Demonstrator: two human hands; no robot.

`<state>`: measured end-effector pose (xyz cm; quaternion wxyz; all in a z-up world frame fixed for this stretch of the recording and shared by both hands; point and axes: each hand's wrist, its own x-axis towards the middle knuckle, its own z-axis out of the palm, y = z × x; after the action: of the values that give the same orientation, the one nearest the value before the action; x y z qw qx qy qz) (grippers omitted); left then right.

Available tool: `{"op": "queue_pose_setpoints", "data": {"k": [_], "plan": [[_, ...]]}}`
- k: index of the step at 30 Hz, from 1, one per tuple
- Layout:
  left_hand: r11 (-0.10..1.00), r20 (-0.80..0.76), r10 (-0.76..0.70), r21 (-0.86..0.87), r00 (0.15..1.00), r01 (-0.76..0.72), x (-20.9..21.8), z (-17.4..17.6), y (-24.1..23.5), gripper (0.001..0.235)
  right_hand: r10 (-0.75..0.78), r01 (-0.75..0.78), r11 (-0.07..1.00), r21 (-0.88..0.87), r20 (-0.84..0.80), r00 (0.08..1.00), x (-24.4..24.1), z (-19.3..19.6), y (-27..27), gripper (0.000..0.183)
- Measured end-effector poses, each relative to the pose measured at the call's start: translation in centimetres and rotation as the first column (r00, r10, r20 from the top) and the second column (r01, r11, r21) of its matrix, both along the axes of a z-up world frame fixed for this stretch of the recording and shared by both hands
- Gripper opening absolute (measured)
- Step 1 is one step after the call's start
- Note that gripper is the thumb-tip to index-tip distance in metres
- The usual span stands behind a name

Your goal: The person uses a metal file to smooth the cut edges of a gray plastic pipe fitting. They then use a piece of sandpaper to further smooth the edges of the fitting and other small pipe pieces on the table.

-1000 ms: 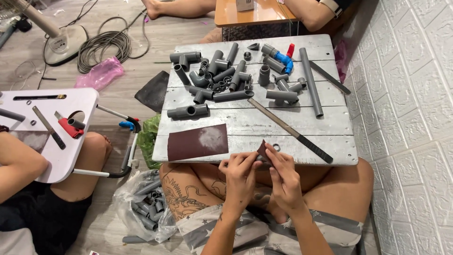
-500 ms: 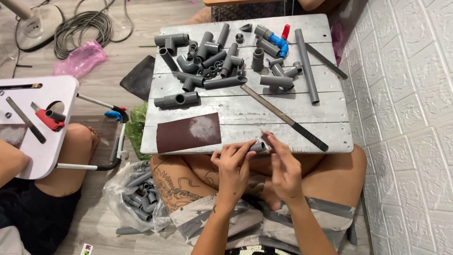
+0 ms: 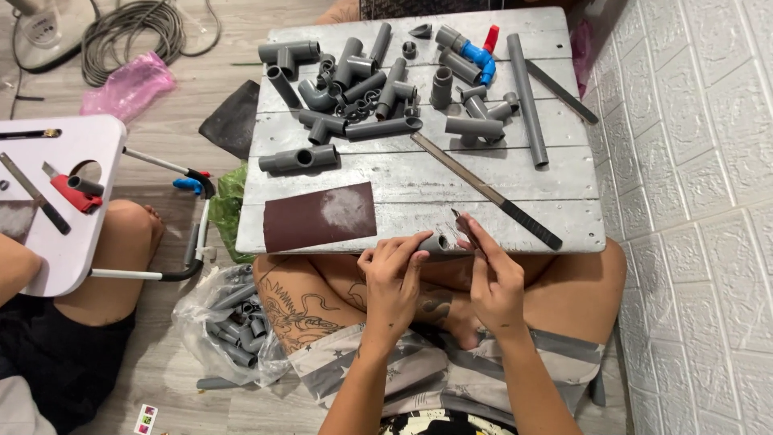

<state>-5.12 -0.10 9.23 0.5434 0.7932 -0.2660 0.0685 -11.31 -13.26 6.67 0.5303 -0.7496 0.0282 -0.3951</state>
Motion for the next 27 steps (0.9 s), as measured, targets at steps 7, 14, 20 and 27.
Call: {"op": "queue_pose_setpoints", "data": {"k": [7, 14, 20, 27], "plan": [[0.999, 0.013, -0.015, 0.035, 1.0, 0.014, 0.1, -0.6, -0.2, 0.025, 0.006, -0.006, 0.99, -0.138, 0.005, 1.0, -0.6, 0.7, 0.9, 0.04], [0.999, 0.027, 0.026, 0.037, 0.999, -0.027, 0.2, -0.8, -0.1, 0.025, -0.13, 0.134, 0.987, -0.09, 0.044, 0.991, -1.5, 0.0, -0.9, 0.041], [0.989, 0.128, 0.08, 0.117, 0.989, -0.095, 0.5, -2.0, -0.1, 0.025, 0.102, -0.109, 0.98, -0.165, -0.05, 0.994, -0.4, -0.9, 1.6, 0.049], [0.988, 0.153, 0.104, 0.1, 0.983, -0.12, 0.7, -1.0, -0.1, 0.025, -0.274, 0.289, 0.929, -0.229, 0.095, 0.957, -0.3, -1.1, 1.2, 0.044]]}}
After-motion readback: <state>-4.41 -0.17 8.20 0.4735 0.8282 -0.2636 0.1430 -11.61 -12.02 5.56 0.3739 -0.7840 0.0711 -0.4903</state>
